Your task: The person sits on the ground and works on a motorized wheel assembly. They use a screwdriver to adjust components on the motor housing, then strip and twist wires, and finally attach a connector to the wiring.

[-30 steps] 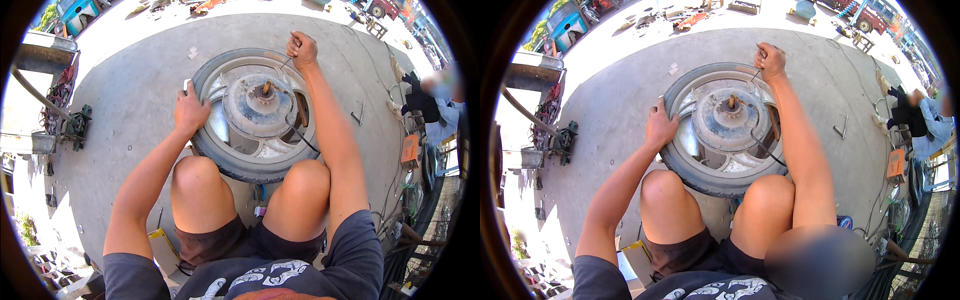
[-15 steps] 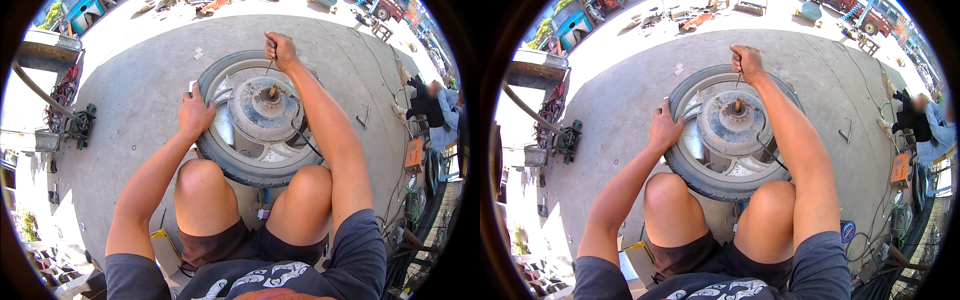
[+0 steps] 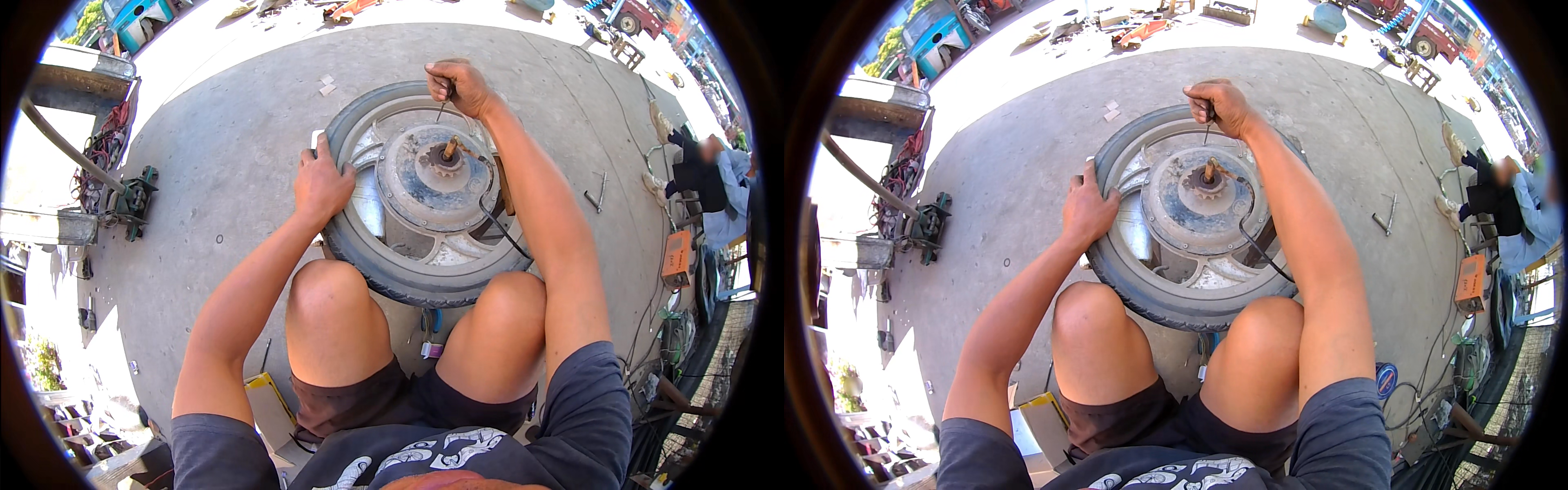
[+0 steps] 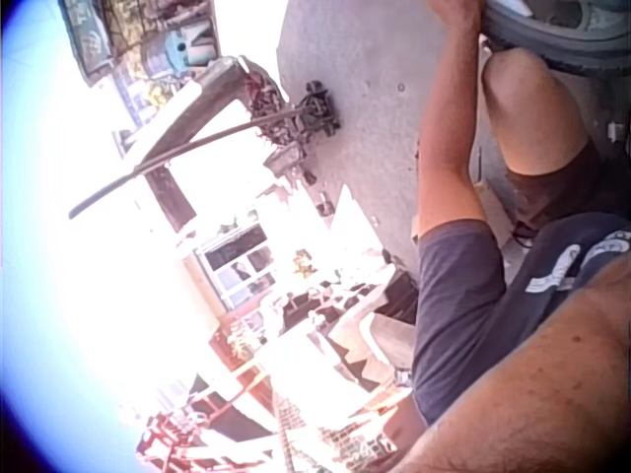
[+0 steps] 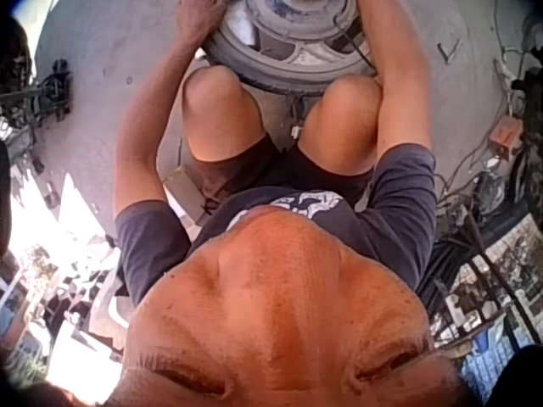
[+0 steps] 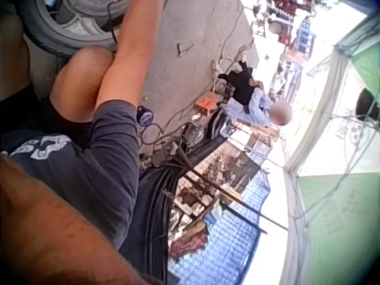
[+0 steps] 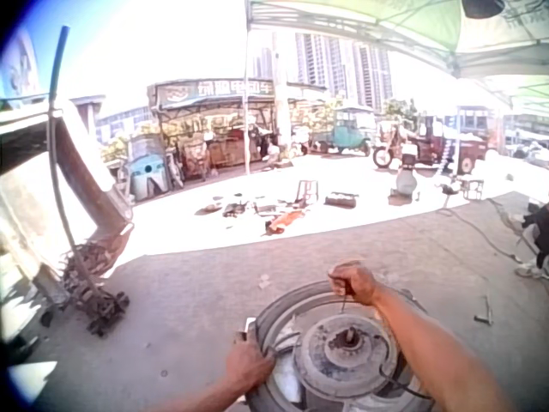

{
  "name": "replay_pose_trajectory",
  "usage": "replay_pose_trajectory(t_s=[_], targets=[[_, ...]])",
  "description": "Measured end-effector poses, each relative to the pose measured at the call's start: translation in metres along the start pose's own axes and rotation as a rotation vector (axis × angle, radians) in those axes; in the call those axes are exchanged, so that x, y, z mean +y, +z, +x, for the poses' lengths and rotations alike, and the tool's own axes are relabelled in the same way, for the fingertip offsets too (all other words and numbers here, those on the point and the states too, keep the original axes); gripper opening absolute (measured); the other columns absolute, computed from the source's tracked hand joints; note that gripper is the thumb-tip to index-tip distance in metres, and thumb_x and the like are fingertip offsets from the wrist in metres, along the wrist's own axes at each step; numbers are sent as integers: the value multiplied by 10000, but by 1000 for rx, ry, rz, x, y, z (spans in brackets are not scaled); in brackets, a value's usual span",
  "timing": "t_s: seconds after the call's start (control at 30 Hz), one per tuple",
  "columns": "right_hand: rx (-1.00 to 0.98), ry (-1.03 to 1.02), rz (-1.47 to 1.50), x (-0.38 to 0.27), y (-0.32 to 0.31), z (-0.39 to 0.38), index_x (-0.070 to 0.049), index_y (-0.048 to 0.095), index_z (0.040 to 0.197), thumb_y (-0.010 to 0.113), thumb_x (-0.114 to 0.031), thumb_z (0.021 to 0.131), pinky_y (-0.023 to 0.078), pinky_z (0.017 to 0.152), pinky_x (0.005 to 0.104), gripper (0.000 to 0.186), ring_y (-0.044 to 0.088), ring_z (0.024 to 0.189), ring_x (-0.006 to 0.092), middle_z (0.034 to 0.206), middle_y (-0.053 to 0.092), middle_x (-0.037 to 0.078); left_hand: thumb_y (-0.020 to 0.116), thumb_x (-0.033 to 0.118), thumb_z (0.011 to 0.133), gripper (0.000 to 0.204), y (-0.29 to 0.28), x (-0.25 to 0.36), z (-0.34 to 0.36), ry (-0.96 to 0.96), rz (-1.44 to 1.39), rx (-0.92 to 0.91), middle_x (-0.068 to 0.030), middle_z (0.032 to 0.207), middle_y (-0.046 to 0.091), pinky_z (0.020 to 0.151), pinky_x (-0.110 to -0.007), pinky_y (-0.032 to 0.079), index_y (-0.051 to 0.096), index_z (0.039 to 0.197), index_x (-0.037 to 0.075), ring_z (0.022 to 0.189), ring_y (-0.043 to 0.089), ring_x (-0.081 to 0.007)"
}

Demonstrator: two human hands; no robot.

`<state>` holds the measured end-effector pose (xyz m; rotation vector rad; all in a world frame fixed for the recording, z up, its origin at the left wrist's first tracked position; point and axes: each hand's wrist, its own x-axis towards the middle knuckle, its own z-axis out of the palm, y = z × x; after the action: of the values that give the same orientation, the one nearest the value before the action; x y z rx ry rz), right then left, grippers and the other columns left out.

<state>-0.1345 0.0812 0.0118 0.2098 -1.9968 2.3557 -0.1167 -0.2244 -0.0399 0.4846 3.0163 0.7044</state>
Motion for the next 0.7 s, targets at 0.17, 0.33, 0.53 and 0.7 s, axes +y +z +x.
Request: replay_pose_trajectory(t_s=[0.17, 0.33, 0.53, 0.7], targets=[[-67, 10, -61, -9, 5, 3, -80, 550, 655, 653, -273, 921, 441, 582, 296, 345, 505, 607, 124, 639, 517, 19, 607, 312, 841, 779, 1, -2, 0, 3, 14, 20, -286, 1286, 491, 976, -457, 462, 283, 1492, 34, 1161, 542, -427], [80, 23, -119, 1, 19, 5, -84, 542, 630, 649, -356, 929, 412, 522, 297, 418, 496, 561, 125, 616, 526, 28, 611, 311, 844, 777, 0, -1, -1, 12, -3, 19, -285, 1290, 494, 976, -460, 463, 284, 1492, 35, 1166, 540, -428], [405, -50, -121, 13, 30, 12, -90, 475, 582, 652, -384, 922, 343, 435, 297, 483, 409, 461, 122, 525, 435, 16, 614, 310, 847, 770, 1, -3, -1, 8, -8, 24, -292, 1291, 494, 966, -465, 469, 289, 1490, 39, 1145, 554, -437], [699, -188, -217, 26, 32, 28, -92, 460, 606, 642, -367, 929, 323, 397, 325, 462, 359, 402, 132, 516, 425, 24, 609, 320, 846, 771, 1, -2, 0, 4, 1, 24, -283, 1290, 496, 961, -464, 471, 289, 1490, 42, 1138, 558, -431]])
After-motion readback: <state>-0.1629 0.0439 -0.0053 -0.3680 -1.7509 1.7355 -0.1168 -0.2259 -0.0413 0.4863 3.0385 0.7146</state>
